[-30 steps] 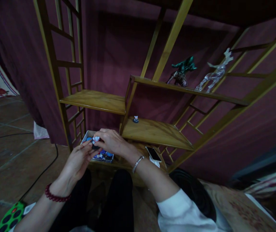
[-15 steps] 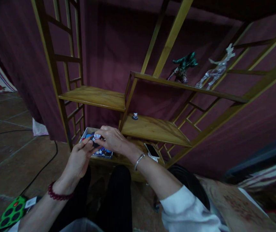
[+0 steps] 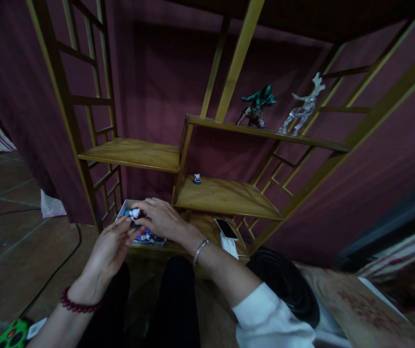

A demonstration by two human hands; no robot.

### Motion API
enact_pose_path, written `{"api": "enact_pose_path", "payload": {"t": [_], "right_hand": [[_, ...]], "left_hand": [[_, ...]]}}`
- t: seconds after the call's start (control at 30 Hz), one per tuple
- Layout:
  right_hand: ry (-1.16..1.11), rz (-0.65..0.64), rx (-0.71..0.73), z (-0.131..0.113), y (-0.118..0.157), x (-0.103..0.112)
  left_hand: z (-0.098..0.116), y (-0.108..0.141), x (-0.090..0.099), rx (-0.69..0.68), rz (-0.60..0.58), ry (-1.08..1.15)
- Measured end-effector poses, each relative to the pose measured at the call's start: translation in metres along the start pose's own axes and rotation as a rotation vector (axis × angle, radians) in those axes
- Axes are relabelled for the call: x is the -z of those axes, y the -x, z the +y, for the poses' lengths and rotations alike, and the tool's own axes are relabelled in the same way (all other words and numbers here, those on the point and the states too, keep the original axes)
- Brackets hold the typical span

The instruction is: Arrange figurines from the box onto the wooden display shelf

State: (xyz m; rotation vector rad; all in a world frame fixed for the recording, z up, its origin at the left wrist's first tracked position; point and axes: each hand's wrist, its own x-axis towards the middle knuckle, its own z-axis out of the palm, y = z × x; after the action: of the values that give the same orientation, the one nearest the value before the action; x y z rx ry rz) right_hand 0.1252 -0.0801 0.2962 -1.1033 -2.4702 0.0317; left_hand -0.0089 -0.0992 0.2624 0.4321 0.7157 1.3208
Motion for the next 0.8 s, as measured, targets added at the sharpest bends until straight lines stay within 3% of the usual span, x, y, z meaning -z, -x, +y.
{"api": "enact_pose_path", "payload": {"t": [0.2,0.5,0.8], "right_hand": [[-0.015,0.051,-0.033,0.001,0.007,-0.004],[0.036,0.013,-0.076,0.002,0.023,-0.001],[-0.01,0.06,-0.015,0.011,0.043,0.018]], "left_hand": [[-0.003,0.004,0.002,0.01,0.003,-0.005],[-0.024,0.012,-0.004,0.013,-0.025,0.039],[-0.042,0.016,-0.023,-0.012,-0.072,0.059]]}}
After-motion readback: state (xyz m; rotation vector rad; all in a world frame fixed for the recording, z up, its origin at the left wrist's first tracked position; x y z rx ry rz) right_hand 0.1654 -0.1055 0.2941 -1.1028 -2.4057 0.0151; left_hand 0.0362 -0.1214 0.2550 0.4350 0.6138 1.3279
